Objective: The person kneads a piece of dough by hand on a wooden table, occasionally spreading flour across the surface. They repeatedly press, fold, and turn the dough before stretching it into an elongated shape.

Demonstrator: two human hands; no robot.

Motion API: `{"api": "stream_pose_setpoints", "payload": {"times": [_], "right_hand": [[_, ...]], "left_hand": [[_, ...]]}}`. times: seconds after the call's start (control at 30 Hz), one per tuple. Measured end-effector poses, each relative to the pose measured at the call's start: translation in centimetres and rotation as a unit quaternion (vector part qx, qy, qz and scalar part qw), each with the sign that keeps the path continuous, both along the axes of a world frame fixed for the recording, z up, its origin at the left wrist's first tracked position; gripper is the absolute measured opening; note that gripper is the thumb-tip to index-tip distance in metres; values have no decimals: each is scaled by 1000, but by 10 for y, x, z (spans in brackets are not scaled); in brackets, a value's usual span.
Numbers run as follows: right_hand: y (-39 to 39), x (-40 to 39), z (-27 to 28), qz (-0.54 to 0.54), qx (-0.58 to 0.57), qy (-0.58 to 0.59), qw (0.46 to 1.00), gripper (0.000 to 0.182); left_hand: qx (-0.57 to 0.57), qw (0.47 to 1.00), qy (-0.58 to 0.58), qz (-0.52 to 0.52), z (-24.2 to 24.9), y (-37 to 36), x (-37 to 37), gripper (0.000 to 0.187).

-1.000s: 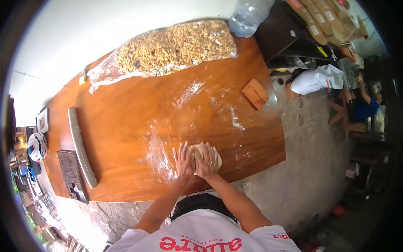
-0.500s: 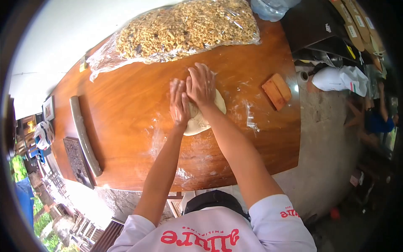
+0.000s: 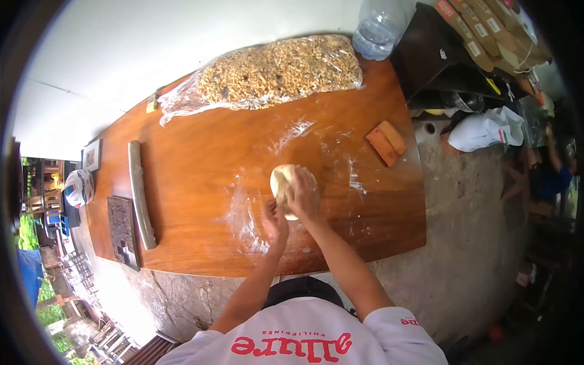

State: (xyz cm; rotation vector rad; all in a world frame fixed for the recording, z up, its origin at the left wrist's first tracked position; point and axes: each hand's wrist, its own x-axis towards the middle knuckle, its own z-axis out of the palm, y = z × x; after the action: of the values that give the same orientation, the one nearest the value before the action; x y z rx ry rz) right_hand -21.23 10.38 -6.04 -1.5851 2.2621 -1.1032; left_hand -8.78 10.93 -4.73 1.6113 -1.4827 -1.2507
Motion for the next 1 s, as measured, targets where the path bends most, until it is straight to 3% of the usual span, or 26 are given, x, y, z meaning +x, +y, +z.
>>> {"api": "stream_pose_setpoints", "payload": {"times": [0.03,0.13,0.23,0.27,0.33,0.37,0.43,0.47,0.5,0.57,0.63,0.7,0.77,0.8,0.9,1.0], "right_hand": [[13,13,2,31,10,26,999,60],[62,47,21,51,20,73,996,61],[106,54,26,54,65,103,991,62],[111,48,26,68,63,55,994,59],[118,31,16,71,61,-85,992,47],[116,22,34,72,61,-78,992,47],[110,10,66,-87,191,-303,930,37],[108,20,64,-140,110,-299,937,35],[102,32,59,-138,111,-298,938,35],[93,55,33,-122,-82,-182,972,37],[105,80,15,-81,-29,-157,984,41],[120,96,17,-86,-12,-4,996,45],[126,90,8,-67,-16,-10,998,47],[128,83,3,-47,-6,26,999,47],[109,61,-4,-37,41,87,995,48],[61,27,-2,-58,97,125,986,47]], "left_hand": [[-4,1000,3,2,-4,-6,13,26],[-175,980,-97,4,6,-23,31,35],[-280,956,-55,-67,-7,-46,21,39],[-276,958,-48,-66,-1,-43,20,39],[-9,968,-39,-248,14,-40,17,42],[-11,969,-32,-246,24,-36,18,42],[-53,968,-30,-243,39,-24,27,39],[-53,969,-29,-241,32,-14,33,39],[-65,971,23,-227,26,-1,38,34],[-74,972,73,-211,23,25,40,32],[-135,982,101,-83,40,47,41,37],[-142,979,74,-122,1,51,55,46],[-278,902,-116,-309,-7,51,65,48],[-256,895,-134,-339,-13,49,66,50],[-282,852,-217,-385,-26,19,47,51],[-264,860,-234,-370,-20,-33,8,56]]}}
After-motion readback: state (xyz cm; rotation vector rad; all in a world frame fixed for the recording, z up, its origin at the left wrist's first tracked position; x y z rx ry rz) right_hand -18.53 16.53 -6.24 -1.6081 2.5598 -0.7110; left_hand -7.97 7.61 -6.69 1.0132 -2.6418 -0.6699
